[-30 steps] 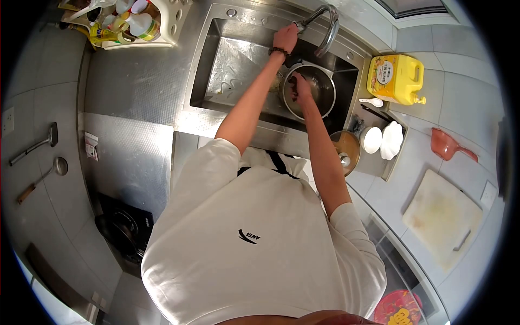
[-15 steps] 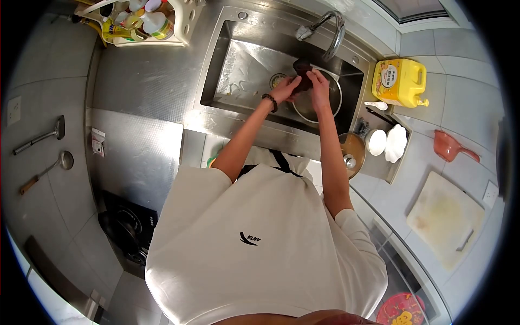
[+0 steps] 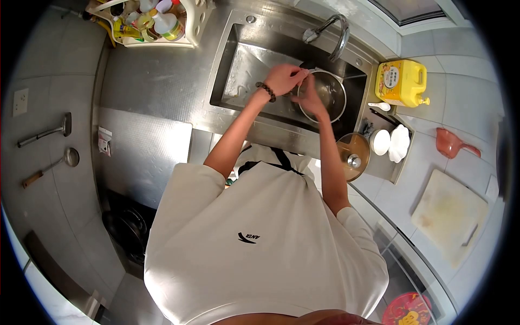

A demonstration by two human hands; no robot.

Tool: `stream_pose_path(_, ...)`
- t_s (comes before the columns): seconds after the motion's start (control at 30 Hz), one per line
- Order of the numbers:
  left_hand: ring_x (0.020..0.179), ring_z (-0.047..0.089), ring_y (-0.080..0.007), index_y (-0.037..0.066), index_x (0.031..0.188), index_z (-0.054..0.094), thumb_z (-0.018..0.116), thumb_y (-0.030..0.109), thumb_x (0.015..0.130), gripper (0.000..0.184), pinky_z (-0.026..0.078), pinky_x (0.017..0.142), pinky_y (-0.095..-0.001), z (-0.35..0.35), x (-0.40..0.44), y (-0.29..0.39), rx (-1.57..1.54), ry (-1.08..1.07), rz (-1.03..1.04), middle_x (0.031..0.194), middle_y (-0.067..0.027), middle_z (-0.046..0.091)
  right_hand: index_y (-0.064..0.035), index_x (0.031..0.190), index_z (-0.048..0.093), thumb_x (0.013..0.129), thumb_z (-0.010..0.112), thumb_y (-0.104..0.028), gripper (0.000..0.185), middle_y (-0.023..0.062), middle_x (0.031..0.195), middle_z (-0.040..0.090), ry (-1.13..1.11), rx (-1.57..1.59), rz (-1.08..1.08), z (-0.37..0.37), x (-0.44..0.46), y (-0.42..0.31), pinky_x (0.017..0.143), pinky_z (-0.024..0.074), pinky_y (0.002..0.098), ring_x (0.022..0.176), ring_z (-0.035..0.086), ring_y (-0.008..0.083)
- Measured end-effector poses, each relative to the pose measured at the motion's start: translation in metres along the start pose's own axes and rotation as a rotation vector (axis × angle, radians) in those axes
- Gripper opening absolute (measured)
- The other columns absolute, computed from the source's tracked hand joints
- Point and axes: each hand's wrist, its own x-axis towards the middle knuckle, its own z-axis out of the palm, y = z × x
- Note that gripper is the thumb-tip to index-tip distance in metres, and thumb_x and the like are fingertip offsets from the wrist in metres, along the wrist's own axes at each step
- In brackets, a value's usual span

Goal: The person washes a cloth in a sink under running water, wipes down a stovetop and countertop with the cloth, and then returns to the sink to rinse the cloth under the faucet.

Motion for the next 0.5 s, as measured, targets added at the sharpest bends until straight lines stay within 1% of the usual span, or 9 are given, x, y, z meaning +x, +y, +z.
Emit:
stream_pose_path(0.07, 0.053, 0.052, -0.0159, 0.003, 0.069, 0.064, 0.056, 0.043, 0.094, 0.048, 0.041, 0.054, -0.0324, 0.003, 0.003, -0.003, 0.085, -0.019, 0.058, 0.057, -0.0068, 0.056, -0.0039, 0.127, 0.045, 0.083, 0.068, -0.014, 0.051, 0.0116, 0.107, 0.059, -0.075, -0.009, -0.13, 0.026, 0.003, 0.015, 0.09, 0.0453, 0.0298, 0.109, 0.053, 0.0198)
stream_pose_path(0.17, 0.053, 0.053, -0.0196, 0.002, 0.069, 0.063, 0.057, 0.043, 0.093, 0.048, 0.042, 0.055, -0.0346, 0.0, -0.001, 0.003, 0.164, -0.037, 0.122, 0.057, -0.0096, 0.057, -0.003, 0.125, 0.046, 0.083, 0.067, -0.014, 0.048, 0.0109, 0.106, 0.06, -0.056, -0.047, -0.18, 0.057, 0.016, 0.048, 0.089, 0.0456, 0.0295, 0.106, 0.055, 0.0187)
stream_pose_path(0.27, 0.054, 0.052, -0.0169, 0.001, 0.068, 0.062, 0.058, 0.042, 0.093, 0.047, 0.042, 0.054, -0.0337, -0.018, -0.009, 0.018, 0.016, -0.045, 0.039, 0.058, -0.0076, 0.057, -0.0017, 0.122, 0.048, 0.083, 0.067, -0.013, 0.045, 0.0098, 0.104, 0.062, -0.043, -0.089, -0.254, 0.083, 0.03, 0.065, 0.087, 0.0459, 0.029, 0.1, 0.057, 0.0171)
stream_pose_path(0.3, 0.055, 0.052, -0.0152, 0.001, 0.067, 0.061, 0.058, 0.041, 0.093, 0.048, 0.042, 0.054, -0.033, -0.032, -0.013, 0.028, -0.081, 0.04, 0.015, 0.058, -0.0064, 0.057, -0.0017, 0.122, 0.048, 0.083, 0.067, -0.013, 0.045, 0.0098, 0.104, 0.062, -0.043, -0.087, -0.252, 0.083, 0.026, 0.062, 0.087, 0.0459, 0.029, 0.1, 0.057, 0.0171)
stream_pose_path(0.33, 0.055, 0.053, -0.0136, 0.001, 0.066, 0.06, 0.058, 0.041, 0.093, 0.048, 0.042, 0.054, -0.0324, -0.045, -0.017, 0.032, -0.177, 0.127, -0.006, 0.059, -0.0053, 0.058, -0.0007, 0.119, 0.05, 0.083, 0.067, -0.014, 0.041, 0.0092, 0.1, 0.063, -0.04, -0.066, -0.085, 0.08, 0.023, 0.042, 0.085, 0.0464, 0.0287, 0.095, 0.059, 0.0165)
stream_pose_path(0.37, 0.055, 0.053, -0.0136, 0.001, 0.066, 0.06, 0.058, 0.041, 0.093, 0.048, 0.042, 0.054, -0.0324, -0.058, -0.019, 0.027, -0.175, 0.131, -0.004, 0.059, -0.0053, 0.058, 0.0004, 0.116, 0.051, 0.083, 0.066, -0.014, 0.038, 0.0086, 0.096, 0.065, -0.039, -0.045, 0.079, 0.077, 0.022, 0.015, 0.082, 0.0469, 0.0283, 0.089, 0.06, 0.0158)
stream_pose_path(0.4, 0.057, 0.052, -0.0114, 0.002, 0.068, 0.061, 0.059, 0.04, 0.093, 0.046, 0.042, 0.054, -0.0306, -0.073, -0.019, 0.019, -0.295, 0.182, -0.109, 0.059, -0.0035, 0.056, -0.001, 0.111, 0.051, 0.083, 0.064, -0.013, 0.034, 0.007, 0.084, 0.064, 0.045, 0.137, -0.036, 0.079, 0.019, -0.021, 0.072, 0.0482, 0.0298, 0.076, 0.06, 0.016)
stream_pose_path(0.43, 0.058, 0.052, -0.0093, 0.004, 0.07, 0.061, 0.059, 0.04, 0.093, 0.043, 0.042, 0.054, -0.0289, -0.087, -0.021, 0.01, -0.415, 0.233, -0.217, 0.059, -0.0017, 0.055, -0.001, 0.111, 0.051, 0.083, 0.064, -0.013, 0.034, 0.007, 0.084, 0.064, 0.041, 0.139, -0.035, 0.076, 0.02, -0.018, 0.072, 0.0482, 0.0298, 0.076, 0.06, 0.016)
stream_pose_path(0.5, 0.058, 0.054, -0.0112, 0.006, 0.072, 0.063, 0.059, 0.038, 0.093, 0.039, 0.042, 0.054, -0.0287, -0.111, -0.025, -0.017, -0.423, 0.298, -0.238, 0.059, -0.0007, 0.055, -0.0033, 0.11, 0.05, 0.082, 0.063, -0.011, 0.032, 0.0076, 0.082, 0.062, -0.025, -0.053, 0.113, 0.058, 0.027, -0.008, 0.064, 0.0477, 0.0321, 0.073, 0.058, 0.0153)
